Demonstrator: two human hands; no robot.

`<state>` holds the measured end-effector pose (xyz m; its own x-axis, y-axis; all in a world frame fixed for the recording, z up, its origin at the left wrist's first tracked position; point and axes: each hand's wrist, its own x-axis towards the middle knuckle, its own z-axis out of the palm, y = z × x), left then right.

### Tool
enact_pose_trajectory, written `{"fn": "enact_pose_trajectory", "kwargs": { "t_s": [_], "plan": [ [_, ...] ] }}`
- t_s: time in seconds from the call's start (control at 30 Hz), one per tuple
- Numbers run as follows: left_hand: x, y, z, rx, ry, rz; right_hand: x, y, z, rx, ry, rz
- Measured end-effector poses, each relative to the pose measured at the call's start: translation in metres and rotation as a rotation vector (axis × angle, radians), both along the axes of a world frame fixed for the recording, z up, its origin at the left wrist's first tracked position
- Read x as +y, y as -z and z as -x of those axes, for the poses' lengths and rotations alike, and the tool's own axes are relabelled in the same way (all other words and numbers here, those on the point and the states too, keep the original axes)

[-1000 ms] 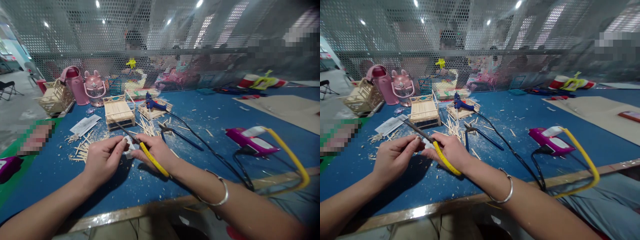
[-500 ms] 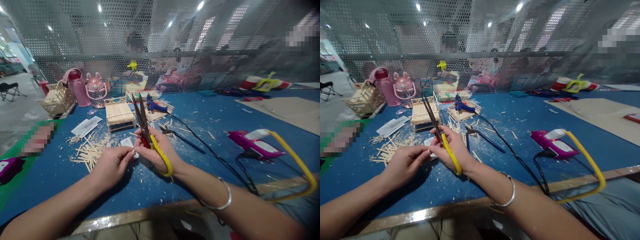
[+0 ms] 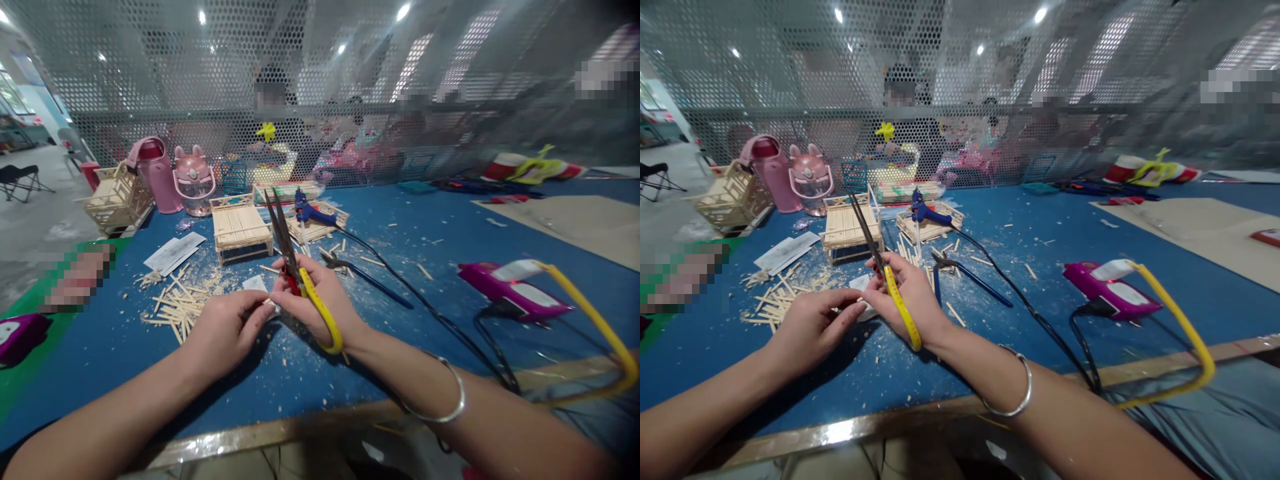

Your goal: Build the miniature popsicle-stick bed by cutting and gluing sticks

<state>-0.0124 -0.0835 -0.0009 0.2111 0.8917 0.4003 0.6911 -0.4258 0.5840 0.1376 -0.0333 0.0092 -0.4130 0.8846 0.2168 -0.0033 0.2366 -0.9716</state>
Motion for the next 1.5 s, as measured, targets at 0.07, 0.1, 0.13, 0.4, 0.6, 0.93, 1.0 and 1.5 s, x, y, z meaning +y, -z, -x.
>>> {"fn": "enact_pose_trajectory", "kwargs": {
  "t_s": [0.07,0.1,0.13,0.4,0.6,0.93,1.0,1.5],
  "plan": [
    [0.0,0.0,0.0,0.004,0.004,-0.006,0.0,0.0,0.0,-0.007,-0.011,0.004],
    [-0.001,0.0,0.0,0.007,0.01,-0.01,0.0,0.001,-0.001,-0.012,-0.017,0.0],
    [-0.001,-0.001,0.0,0.01,0.02,-0.016,0.0,0.002,-0.001,-0.014,-0.022,-0.01],
    [0.0,-0.005,0.01,-0.3,-0.132,-0.096,0.002,0.004,-0.009,-0.251,-0.03,-0.354],
    [0.002,-0.003,0.012,-0.371,-0.13,-0.145,0.005,0.008,-0.01,-0.381,-0.045,-0.68],
    [0.005,0.006,0.014,-0.391,-0.121,-0.257,0.003,0.011,-0.009,-0.436,-0.006,-0.816],
    [0.005,0.008,0.015,-0.365,-0.119,-0.276,0.003,0.011,-0.009,-0.436,-0.005,-0.823],
    [-0.002,-0.005,0.013,-0.121,-0.084,-0.404,0.002,0.014,-0.009,-0.36,-0.065,-0.782]
  ]
}}
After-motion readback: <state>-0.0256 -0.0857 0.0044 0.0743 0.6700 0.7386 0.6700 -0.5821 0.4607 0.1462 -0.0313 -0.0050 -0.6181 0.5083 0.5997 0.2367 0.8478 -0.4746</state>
